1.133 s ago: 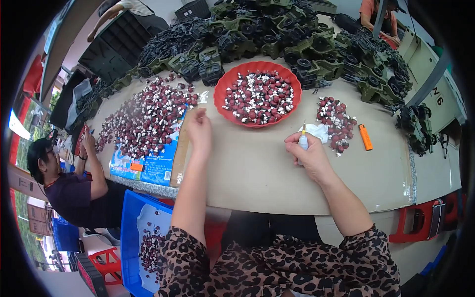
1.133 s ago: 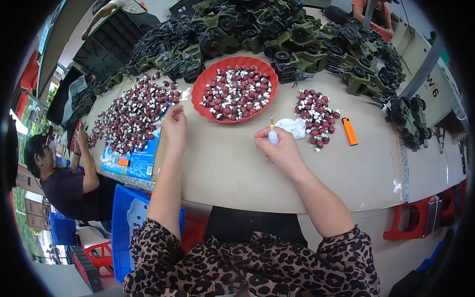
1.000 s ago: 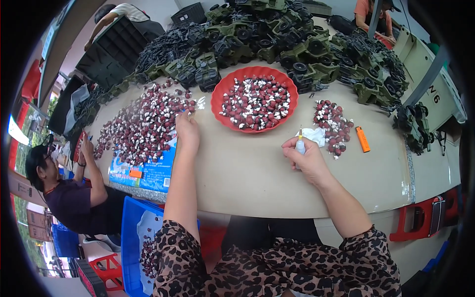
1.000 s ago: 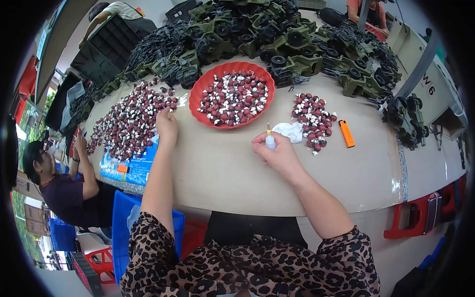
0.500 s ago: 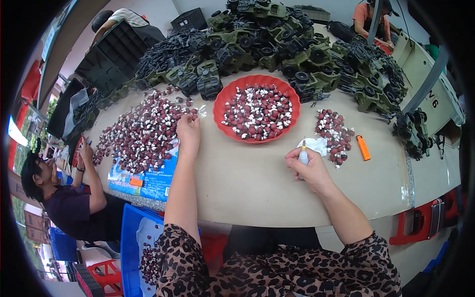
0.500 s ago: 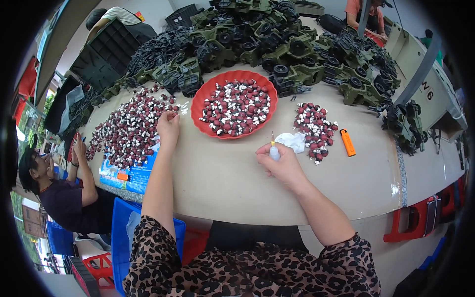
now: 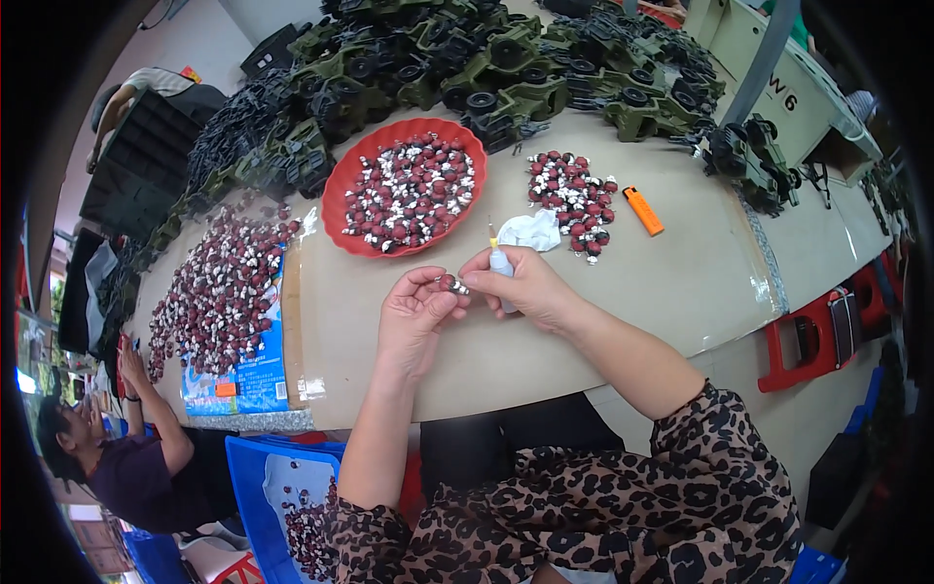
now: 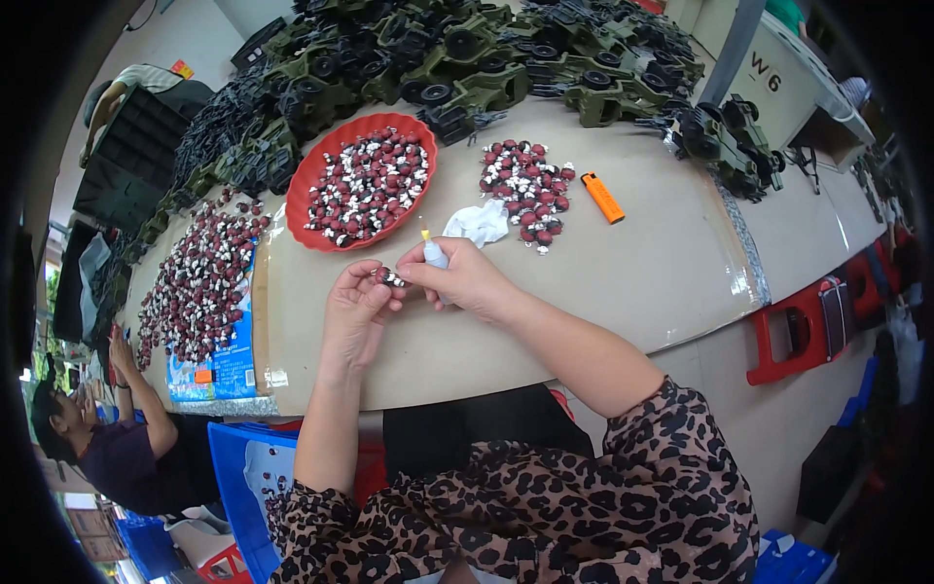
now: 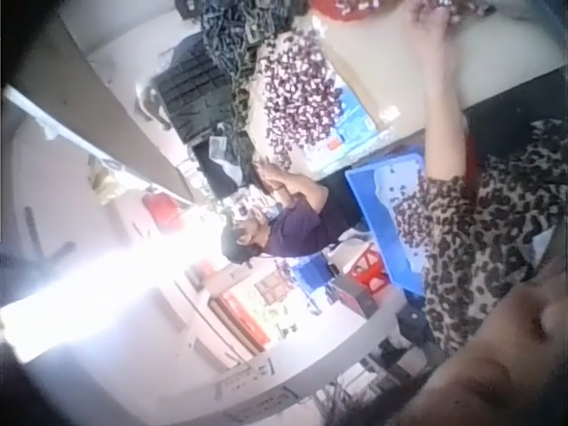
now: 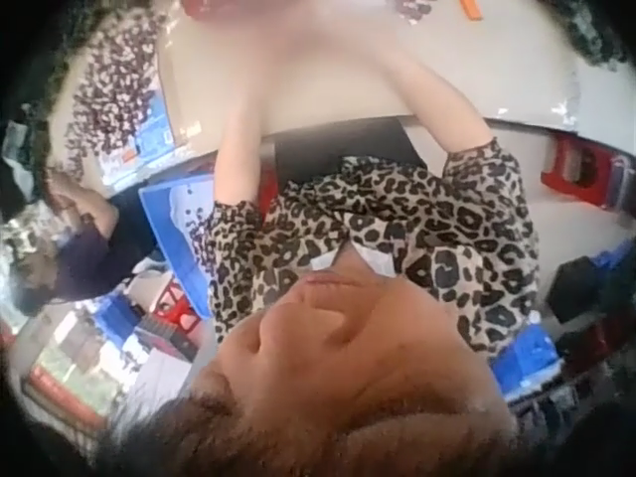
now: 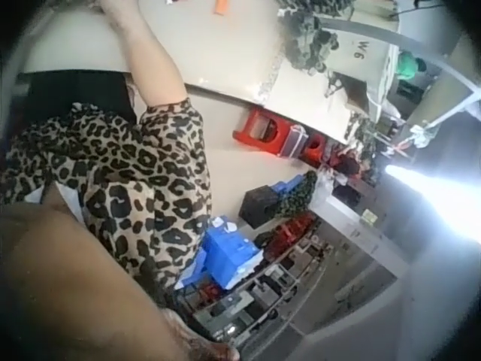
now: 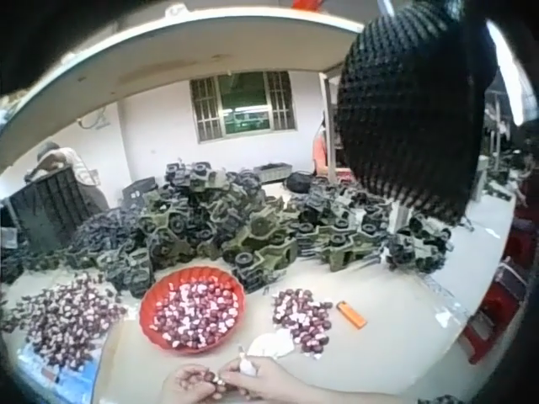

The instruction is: The person assembles small red and white plastic toy parts by applying liquid glue from a bottle and joining the pieces together by hand on a production table.

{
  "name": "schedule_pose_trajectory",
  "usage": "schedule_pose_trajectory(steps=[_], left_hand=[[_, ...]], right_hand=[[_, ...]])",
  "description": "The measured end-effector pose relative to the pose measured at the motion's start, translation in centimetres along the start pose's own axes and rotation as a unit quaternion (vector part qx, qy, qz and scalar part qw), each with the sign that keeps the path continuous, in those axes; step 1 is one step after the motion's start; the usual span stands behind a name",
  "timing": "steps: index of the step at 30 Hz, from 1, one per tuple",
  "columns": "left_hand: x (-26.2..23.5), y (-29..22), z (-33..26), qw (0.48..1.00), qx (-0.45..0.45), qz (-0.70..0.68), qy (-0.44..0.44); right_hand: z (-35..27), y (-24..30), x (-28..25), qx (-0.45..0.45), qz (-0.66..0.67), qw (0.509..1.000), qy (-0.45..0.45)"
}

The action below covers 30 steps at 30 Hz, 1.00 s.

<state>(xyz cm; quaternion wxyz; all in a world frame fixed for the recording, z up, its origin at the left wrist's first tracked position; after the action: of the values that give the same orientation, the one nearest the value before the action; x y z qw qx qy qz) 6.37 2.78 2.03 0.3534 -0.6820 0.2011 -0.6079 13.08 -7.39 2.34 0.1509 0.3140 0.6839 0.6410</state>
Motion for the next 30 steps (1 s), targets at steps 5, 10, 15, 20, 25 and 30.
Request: schedule_pose_trajectory(steps=[5, 10, 15, 20, 25, 30], left_hand=[[-0.2, 0.6, 0.3, 0.998, 0.04, 0.048, 0.008], [-0.8, 0.7, 0.1, 0.997, 0.06, 0.04, 0.005], [-0.9, 0.7, 0.2, 0.997, 0.061, 0.041, 0.003], [-1.1, 0.7, 0.3, 0.998, 0.053, 0.04, -0.001], [-1.5, 0.9, 0.3, 0.998, 0.049, 0.04, -0.006], [-1.3, 1.0, 0.3, 0.998, 0.046, 0.036, -0.002]], right_hand=[[-0.1, -0.6, -0.2, 0.01, 0.004, 1.0, 0.023], [-0.1, -0.6, 0.1, 0.026, -0.026, 0.999, 0.023], [0.3, -1.1, 0.1, 0.028, -0.034, 0.999, 0.021], [0.4, -1.5, 0.1, 0.042, -0.031, 0.999, 0.016], [0.2, -1.5, 0.2, 0.046, -0.022, 0.999, 0.019], [0.2, -1.5, 0.1, 0.045, -0.018, 0.999, 0.02]])
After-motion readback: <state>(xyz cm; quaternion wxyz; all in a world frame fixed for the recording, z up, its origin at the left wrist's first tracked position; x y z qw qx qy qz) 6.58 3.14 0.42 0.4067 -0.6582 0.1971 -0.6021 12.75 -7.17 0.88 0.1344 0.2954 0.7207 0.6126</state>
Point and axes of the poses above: each hand's wrist, its own z-axis towards the middle knuckle, its own x-axis out of the palm, y = z × x, the point moved 7 cm from there along z, towards the middle knuckle, and after that the axes turned 7 degrees about -z, right-handed, at the moved point
